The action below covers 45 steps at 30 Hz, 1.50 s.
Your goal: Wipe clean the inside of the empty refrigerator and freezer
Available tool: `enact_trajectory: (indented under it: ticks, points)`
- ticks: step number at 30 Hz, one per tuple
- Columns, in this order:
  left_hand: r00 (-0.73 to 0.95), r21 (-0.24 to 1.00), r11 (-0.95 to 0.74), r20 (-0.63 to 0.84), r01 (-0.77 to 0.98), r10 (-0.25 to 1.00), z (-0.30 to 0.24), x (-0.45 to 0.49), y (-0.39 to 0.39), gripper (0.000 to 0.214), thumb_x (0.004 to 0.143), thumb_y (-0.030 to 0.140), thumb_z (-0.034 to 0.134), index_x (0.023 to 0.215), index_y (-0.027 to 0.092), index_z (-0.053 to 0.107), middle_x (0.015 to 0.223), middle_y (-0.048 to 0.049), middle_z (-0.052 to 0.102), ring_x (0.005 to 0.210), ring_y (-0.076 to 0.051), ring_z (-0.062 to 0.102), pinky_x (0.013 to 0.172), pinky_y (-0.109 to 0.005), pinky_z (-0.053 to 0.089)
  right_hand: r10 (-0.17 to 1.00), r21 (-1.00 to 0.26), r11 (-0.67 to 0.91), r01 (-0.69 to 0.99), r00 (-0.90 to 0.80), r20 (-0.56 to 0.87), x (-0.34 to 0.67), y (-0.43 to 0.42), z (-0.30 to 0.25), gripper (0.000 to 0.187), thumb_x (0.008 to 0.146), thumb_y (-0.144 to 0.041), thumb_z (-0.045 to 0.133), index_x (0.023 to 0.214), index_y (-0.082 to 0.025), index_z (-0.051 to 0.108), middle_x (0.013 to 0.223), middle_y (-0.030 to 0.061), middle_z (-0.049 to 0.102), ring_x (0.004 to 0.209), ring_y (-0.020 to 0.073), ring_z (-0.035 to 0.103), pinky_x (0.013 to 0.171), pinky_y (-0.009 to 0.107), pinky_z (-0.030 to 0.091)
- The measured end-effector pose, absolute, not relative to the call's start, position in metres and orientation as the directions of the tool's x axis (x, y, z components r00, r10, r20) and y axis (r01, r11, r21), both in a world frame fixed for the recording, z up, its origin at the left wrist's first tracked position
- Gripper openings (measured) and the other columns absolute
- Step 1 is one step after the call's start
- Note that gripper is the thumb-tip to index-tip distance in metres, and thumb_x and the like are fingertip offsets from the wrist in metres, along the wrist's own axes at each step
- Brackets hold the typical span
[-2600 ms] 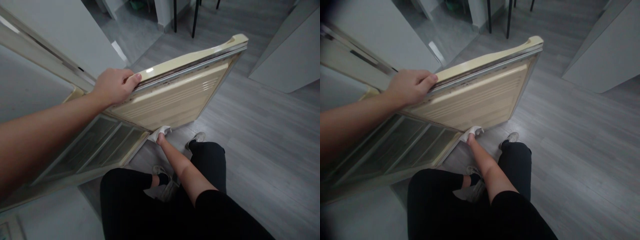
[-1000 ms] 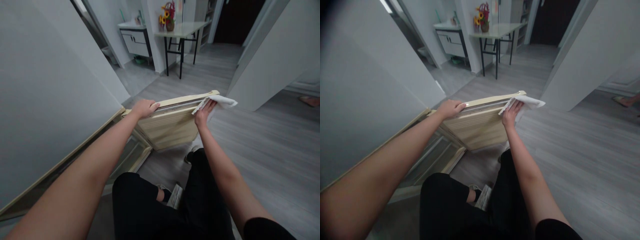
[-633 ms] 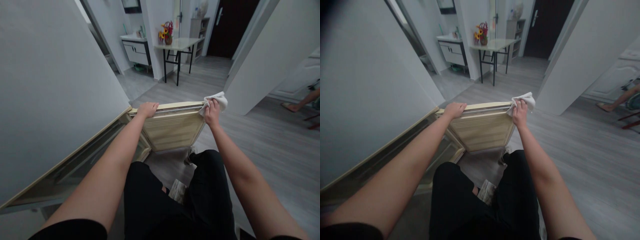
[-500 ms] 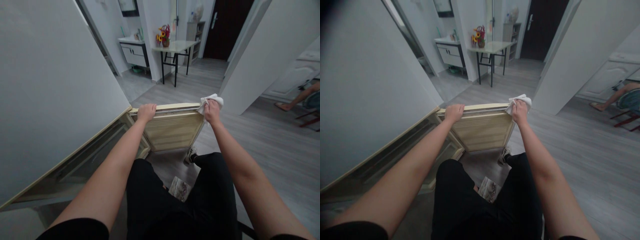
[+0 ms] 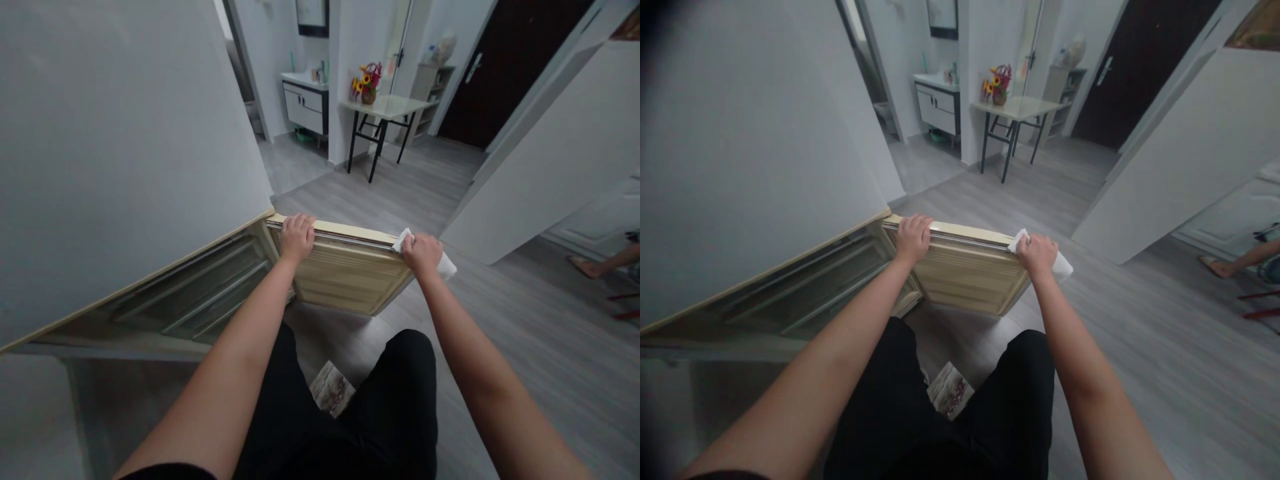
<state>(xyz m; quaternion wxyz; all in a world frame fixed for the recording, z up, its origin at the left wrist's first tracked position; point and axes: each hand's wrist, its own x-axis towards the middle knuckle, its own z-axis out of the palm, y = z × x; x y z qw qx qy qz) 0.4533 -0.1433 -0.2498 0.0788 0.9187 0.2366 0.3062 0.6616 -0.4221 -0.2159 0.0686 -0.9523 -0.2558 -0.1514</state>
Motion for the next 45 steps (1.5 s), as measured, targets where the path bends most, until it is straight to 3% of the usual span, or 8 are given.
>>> enact_trajectory:
  ticks: [17, 23, 25, 28, 32, 35, 40, 45]
  points:
    - [0.669, 0.380, -0.824, 0.483, 0.421, 0.565, -0.245, 0.458, -0.147, 0.050, 0.099, 0.035, 0.028, 0.134, 0.022, 0.062, 0.143, -0.0115, 0.058, 0.142, -0.030, 0.041, 0.125, -0.054, 0.018, 0.473, -0.121, -0.841, 0.528, 0.825, 0.310, 0.667, -0.412, -0.218, 0.052, 0.100, -0.034, 0.027, 0.106, -0.007, 0.072, 0.108, 0.0230, 0.067, 0.103, 0.0314, 0.055, 0.090, 0.042, 0.035]
    - [0.606, 0.508, -0.739, 0.439, 0.442, 0.664, -0.268, 0.440, -0.188, 0.053, 0.101, 0.039, 0.033, 0.149, 0.022, 0.045, 0.162, -0.0114, 0.035, 0.156, -0.027, 0.017, 0.127, -0.056, 0.014, 0.562, -0.109, -0.796, 0.596, 0.793, 0.236, 0.645, -0.422, -0.224, 0.049, 0.103, -0.044, 0.034, 0.119, -0.011, 0.065, 0.118, 0.0180, 0.063, 0.114, 0.0287, 0.053, 0.100, 0.045, 0.036]
    - [0.629, 0.651, -0.648, 0.322, 0.395, 0.708, -0.293, 0.404, -0.243, 0.059, 0.099, 0.044, 0.041, 0.153, 0.021, 0.037, 0.165, -0.0138, 0.028, 0.156, -0.026, 0.018, 0.127, -0.052, 0.019, 0.571, -0.117, -0.790, 0.602, 0.792, 0.218, 0.628, -0.433, -0.220, 0.049, 0.103, -0.046, 0.035, 0.123, -0.012, 0.063, 0.122, 0.0171, 0.062, 0.117, 0.0292, 0.052, 0.102, 0.047, 0.037]
    - [0.644, 0.898, -0.220, -0.086, 0.381, 0.761, -0.336, 0.323, -0.354, 0.070, 0.090, 0.051, 0.058, 0.151, 0.021, 0.037, 0.160, -0.0191, 0.036, 0.149, -0.029, 0.035, 0.121, -0.051, 0.034, 0.564, -0.139, -0.788, 0.599, 0.795, 0.225, 0.598, -0.454, -0.207, 0.057, 0.105, -0.041, 0.023, 0.123, -0.008, 0.065, 0.122, 0.0236, 0.061, 0.118, 0.0351, 0.052, 0.099, 0.052, 0.037]
    - [0.581, 0.928, 0.042, -0.267, 0.371, 0.769, -0.383, 0.220, -0.474, 0.057, 0.088, 0.055, 0.059, 0.136, 0.026, 0.048, 0.136, -0.0197, 0.059, 0.105, -0.029, 0.072, 0.093, -0.051, 0.058, 0.573, -0.163, -0.779, 0.606, 0.793, 0.208, 0.546, -0.483, -0.197, 0.061, 0.103, -0.048, 0.024, 0.115, -0.011, 0.071, 0.110, 0.0230, 0.065, 0.107, 0.0380, 0.059, 0.088, 0.052, 0.044]
    - [0.549, 0.931, 0.147, -0.319, 0.334, 0.773, -0.396, 0.181, -0.505, 0.052, 0.083, 0.055, 0.061, 0.126, 0.028, 0.051, 0.130, -0.0154, 0.062, 0.096, -0.027, 0.073, 0.090, -0.050, 0.059, 0.638, -0.180, -0.734, 0.655, 0.756, 0.149, 0.496, -0.502, -0.198, 0.058, 0.103, -0.050, 0.027, 0.128, -0.017, 0.068, 0.113, 0.0208, 0.066, 0.105, 0.0375, 0.061, 0.083, 0.047, 0.048]
    - [0.528, 0.964, 0.049, -0.185, 0.261, 0.829, -0.371, 0.174, -0.496, 0.060, 0.082, 0.051, 0.064, 0.137, 0.035, 0.044, 0.146, -0.0121, 0.052, 0.128, -0.028, 0.060, 0.100, -0.047, 0.056, 0.775, -0.307, -0.553, 0.774, 0.614, 0.150, 0.399, -0.522, -0.208, 0.059, 0.102, -0.042, 0.031, 0.153, -0.016, 0.045, 0.115, 0.0200, 0.064, 0.104, 0.0343, 0.062, 0.084, 0.043, 0.049]
    - [0.497, 0.963, -0.172, 0.049, 0.206, 0.867, -0.354, 0.165, -0.481, 0.093, 0.075, 0.051, 0.075, 0.152, 0.038, 0.025, 0.159, -0.0119, 0.037, 0.145, -0.030, 0.042, 0.116, -0.047, 0.044, 0.915, -0.658, -0.209, 0.724, 0.383, 0.131, 0.321, -0.522, -0.216, 0.043, 0.101, -0.032, 0.033, 0.130, -0.019, 0.061, 0.117, 0.0128, 0.067, 0.102, 0.0258, 0.065, 0.087, 0.035, 0.049]
